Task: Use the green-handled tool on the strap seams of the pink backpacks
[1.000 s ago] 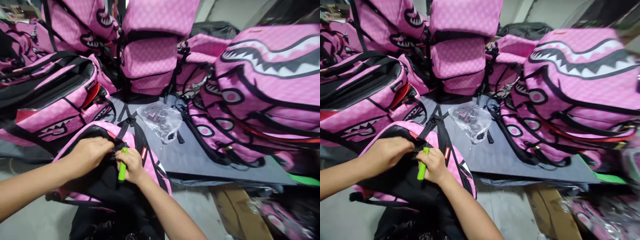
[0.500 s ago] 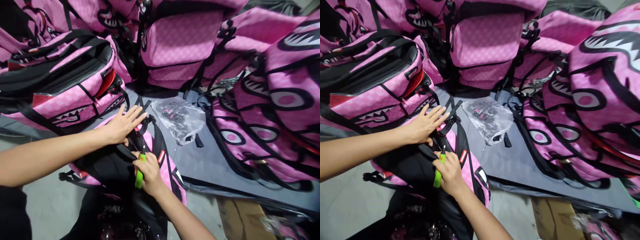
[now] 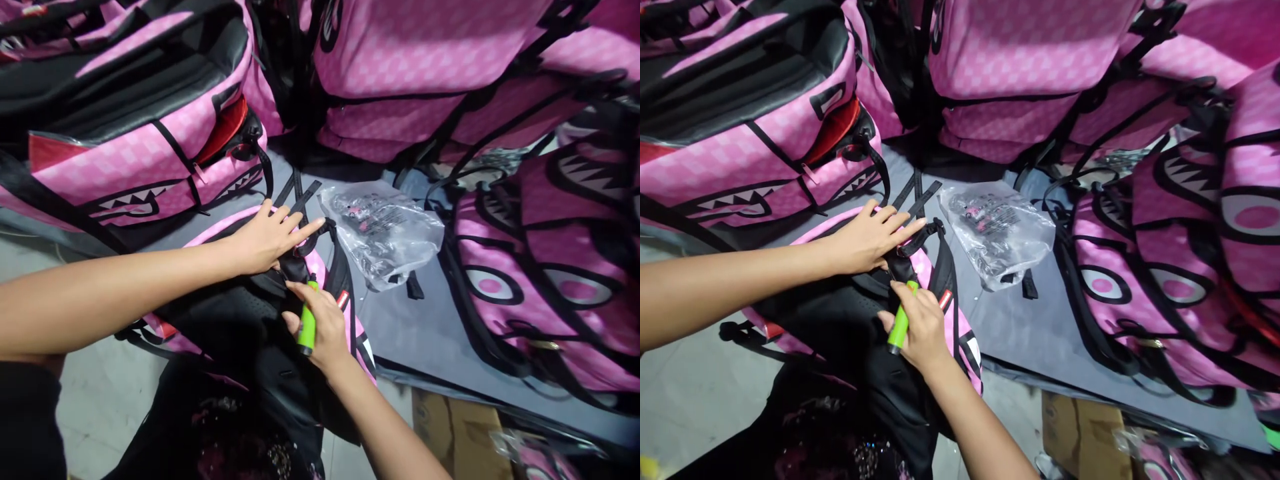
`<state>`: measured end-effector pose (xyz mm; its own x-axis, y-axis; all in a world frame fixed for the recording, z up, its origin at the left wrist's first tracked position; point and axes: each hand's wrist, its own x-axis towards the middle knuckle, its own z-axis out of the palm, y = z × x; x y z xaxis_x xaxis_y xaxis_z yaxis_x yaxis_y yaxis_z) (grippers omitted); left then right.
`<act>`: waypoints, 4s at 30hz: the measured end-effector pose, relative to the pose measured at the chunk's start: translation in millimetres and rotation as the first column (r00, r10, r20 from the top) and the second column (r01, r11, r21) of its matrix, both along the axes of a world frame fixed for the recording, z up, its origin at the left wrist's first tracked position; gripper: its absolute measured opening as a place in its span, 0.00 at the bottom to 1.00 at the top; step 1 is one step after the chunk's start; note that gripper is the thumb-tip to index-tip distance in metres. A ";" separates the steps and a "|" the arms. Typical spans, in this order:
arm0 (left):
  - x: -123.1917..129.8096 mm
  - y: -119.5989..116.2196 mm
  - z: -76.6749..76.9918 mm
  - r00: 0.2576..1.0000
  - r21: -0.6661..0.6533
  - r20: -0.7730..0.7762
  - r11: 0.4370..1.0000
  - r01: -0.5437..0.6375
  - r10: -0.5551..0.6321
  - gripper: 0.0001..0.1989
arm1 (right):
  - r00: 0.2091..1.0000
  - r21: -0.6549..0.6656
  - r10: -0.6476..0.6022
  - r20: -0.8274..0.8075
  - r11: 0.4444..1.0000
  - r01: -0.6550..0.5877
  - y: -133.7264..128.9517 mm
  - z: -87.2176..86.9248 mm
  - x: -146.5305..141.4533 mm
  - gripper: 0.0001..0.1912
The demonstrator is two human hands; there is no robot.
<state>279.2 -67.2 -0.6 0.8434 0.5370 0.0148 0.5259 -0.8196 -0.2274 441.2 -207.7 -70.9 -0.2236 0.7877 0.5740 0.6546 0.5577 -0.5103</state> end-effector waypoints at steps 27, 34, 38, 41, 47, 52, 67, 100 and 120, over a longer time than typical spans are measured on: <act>13.4 3.4 -8.7 0.961 -0.055 0.064 0.963 -0.265 0.269 0.31 | 0.936 -0.401 0.220 0.274 0.911 -0.097 45.4 57.5 9.2 0.13; 12.8 4.3 -9.3 0.958 -0.061 0.048 0.958 -0.278 0.282 0.30 | 0.945 -0.461 0.242 0.222 0.880 -0.117 49.7 63.1 7.7 0.15; 13.2 4.5 -8.3 0.958 -0.065 0.044 0.958 -0.279 0.282 0.30 | 0.945 -0.493 0.255 0.203 0.861 -0.126 51.2 63.9 4.8 0.17; 12.9 4.6 -7.7 0.959 -0.083 0.042 0.958 -0.275 0.279 0.30 | 0.948 -0.481 0.247 0.203 0.868 -0.123 51.5 64.3 2.4 0.17; 11.7 4.8 -7.8 0.955 -0.135 0.073 0.952 -0.275 0.287 0.30 | 0.953 -0.480 0.199 0.229 0.875 -0.067 48.6 65.1 -0.9 0.19; 11.3 4.9 -9.3 0.954 -0.121 0.083 0.953 -0.276 0.287 0.30 | 0.974 -0.445 0.075 0.215 0.895 0.029 42.4 61.3 -6.4 0.15; 11.5 4.5 -12.1 0.959 -0.076 0.078 0.960 -0.268 0.274 0.29 | 0.918 -0.213 -0.364 0.155 0.895 0.391 19.6 35.4 -43.4 0.06; 15.9 6.5 -11.0 0.950 -0.123 0.037 0.944 -0.305 0.312 0.29 | 0.961 -0.374 -0.244 0.126 0.886 0.274 22.5 44.9 -29.6 0.10; 0.8 20.7 33.0 0.882 -0.295 -0.335 0.852 -0.432 0.331 0.63 | 0.965 -0.382 -0.257 -0.047 0.897 0.220 24.0 29.2 -25.5 0.08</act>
